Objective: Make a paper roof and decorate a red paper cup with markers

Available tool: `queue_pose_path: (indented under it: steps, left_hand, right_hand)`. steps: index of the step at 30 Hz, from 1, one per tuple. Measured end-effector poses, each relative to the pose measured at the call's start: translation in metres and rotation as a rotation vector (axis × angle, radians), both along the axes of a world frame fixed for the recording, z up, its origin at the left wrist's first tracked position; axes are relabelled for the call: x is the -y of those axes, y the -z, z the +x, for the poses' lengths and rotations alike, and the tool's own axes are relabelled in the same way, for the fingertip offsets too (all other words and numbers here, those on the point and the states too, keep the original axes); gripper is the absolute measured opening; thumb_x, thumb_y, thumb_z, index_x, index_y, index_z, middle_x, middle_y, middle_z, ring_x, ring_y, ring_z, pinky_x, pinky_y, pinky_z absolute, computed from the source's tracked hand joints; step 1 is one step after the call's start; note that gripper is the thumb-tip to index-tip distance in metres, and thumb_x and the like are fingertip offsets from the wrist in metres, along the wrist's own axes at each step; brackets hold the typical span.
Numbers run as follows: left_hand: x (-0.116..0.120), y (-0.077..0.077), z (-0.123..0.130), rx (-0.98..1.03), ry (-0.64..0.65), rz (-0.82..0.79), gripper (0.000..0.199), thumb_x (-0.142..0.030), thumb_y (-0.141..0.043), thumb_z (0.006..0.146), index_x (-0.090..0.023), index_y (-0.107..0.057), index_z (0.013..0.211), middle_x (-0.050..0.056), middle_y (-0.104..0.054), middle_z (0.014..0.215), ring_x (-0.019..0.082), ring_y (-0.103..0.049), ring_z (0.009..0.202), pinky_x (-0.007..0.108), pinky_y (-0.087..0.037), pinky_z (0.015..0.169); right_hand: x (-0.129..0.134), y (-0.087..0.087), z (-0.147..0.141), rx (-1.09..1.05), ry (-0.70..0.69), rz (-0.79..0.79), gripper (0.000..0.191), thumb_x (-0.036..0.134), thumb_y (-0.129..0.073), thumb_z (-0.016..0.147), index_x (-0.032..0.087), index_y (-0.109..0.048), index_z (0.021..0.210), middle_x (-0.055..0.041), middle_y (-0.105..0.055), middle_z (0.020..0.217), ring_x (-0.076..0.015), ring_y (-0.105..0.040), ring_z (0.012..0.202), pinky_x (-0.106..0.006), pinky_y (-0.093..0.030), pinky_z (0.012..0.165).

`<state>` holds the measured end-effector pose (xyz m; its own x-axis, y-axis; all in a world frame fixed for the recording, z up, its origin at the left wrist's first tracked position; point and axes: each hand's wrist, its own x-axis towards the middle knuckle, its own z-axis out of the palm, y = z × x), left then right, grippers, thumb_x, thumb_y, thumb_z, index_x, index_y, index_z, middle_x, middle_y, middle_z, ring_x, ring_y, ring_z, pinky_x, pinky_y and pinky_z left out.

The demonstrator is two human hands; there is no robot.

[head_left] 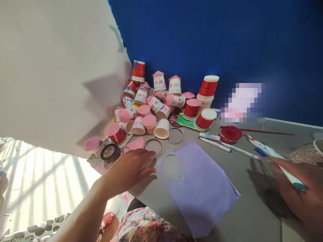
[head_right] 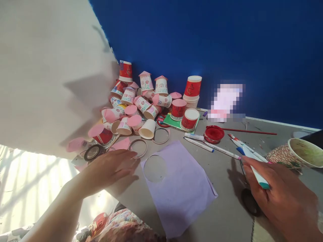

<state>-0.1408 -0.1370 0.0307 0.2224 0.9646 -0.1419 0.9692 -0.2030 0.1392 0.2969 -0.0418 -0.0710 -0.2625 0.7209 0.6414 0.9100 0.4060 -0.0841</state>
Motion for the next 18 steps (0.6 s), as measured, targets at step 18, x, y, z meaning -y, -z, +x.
queue_pose_path:
  steps: [18]
  left_hand:
    - [-0.055, 0.007, 0.005, -0.137, 0.036, 0.008, 0.022, -0.034, -0.064, 0.094, -0.022, -0.068, 0.112, 0.008, -0.071, 0.109, 0.029, -0.063, 0.11, 0.036, -0.05, 0.081]
  right_hand:
    - [-0.002, -0.002, -0.004, 0.105, -0.043, 0.105, 0.025, 0.038, -0.057, 0.098, 0.025, -0.076, 0.107, -0.0058, -0.074, 0.077, -0.0244, -0.071, 0.071, -0.034, -0.046, 0.057]
